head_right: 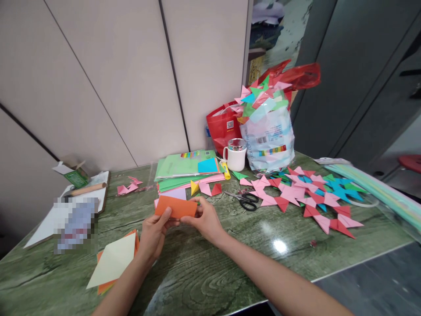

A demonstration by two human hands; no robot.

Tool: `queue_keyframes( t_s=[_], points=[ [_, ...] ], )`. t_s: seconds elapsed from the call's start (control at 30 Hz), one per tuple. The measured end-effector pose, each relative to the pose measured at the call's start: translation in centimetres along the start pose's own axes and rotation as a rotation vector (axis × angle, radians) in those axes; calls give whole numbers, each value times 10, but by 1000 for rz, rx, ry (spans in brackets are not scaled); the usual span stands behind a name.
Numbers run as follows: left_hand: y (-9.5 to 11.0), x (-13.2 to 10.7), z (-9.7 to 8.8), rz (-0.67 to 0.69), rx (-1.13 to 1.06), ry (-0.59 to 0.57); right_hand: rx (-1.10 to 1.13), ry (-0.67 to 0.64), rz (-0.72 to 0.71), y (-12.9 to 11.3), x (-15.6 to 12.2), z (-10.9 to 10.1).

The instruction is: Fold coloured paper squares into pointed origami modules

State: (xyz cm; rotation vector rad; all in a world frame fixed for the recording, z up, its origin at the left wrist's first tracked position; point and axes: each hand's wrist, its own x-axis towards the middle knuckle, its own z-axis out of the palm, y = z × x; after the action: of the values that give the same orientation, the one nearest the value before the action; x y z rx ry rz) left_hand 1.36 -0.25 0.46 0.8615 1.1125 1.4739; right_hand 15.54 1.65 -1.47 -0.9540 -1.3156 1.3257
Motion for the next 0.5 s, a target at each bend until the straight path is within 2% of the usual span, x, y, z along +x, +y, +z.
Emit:
queue_keyframes(
  t_s=[0.3, 0.5],
  points=[
    [4, 2, -2, 25, -9, 45, -112, 30, -47, 5, 2, -3],
    [3, 4, -5, 20, 30, 26, 22, -46, -50, 0, 1, -2]
  ],
)
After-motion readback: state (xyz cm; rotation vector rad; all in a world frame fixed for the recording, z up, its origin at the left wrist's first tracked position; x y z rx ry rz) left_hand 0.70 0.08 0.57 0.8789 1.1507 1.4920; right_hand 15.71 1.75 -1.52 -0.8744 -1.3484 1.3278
